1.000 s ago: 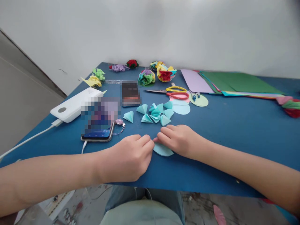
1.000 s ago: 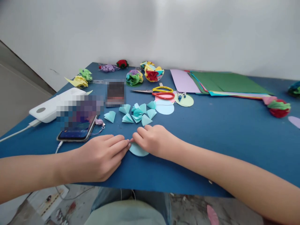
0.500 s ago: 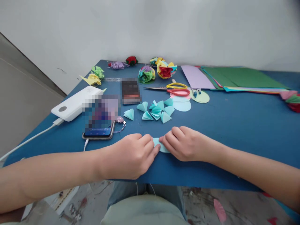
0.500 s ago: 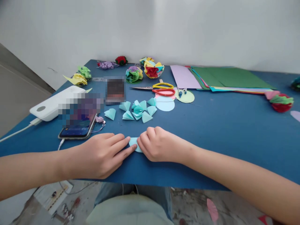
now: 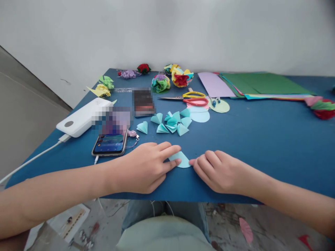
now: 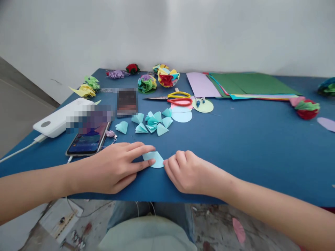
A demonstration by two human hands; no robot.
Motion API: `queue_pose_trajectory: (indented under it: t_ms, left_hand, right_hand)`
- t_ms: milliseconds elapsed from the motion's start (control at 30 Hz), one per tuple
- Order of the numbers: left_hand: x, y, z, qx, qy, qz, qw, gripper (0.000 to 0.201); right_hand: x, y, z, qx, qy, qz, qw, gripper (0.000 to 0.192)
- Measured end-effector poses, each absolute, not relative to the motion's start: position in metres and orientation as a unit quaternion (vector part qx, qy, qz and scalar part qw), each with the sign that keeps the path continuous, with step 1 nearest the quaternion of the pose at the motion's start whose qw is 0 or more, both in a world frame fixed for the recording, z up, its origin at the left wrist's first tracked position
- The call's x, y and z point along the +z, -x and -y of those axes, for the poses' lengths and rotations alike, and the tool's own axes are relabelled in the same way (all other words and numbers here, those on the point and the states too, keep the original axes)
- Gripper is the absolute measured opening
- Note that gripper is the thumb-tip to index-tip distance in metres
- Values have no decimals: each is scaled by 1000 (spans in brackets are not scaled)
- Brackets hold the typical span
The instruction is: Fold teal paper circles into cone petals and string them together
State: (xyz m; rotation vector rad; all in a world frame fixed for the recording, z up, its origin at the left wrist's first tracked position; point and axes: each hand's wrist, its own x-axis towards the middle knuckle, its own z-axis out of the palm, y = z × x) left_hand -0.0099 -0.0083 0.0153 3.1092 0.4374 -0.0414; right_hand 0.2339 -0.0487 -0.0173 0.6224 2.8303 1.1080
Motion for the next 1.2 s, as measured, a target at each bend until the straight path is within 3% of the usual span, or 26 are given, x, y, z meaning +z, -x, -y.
queue_pose_trajectory:
  t_ms: [267, 500, 867, 1033, 1200]
  left_hand:
    - [7, 12, 21, -38, -990, -137, 22, 53]
    - [9, 17, 16, -61, -985, -157, 41, 73]
    - [10, 21, 11, -34, -985, -152, 80, 78]
    - [12, 19, 10, -6, -986, -144, 86, 71]
    - [5, 9, 6, 54, -980, -165, 98, 39]
  right_hand:
    - [-13, -241, 51, 335, -218, -917, 21, 13]
    - [-15, -223, 25, 344, -232, -909, -26, 12]
    - [-11, -219, 54, 323, -227, -917, 54, 11]
    - [-9, -223, 68, 298, -231, -924, 66, 10]
    - [-1, -229, 46, 278, -210, -937, 2, 13]
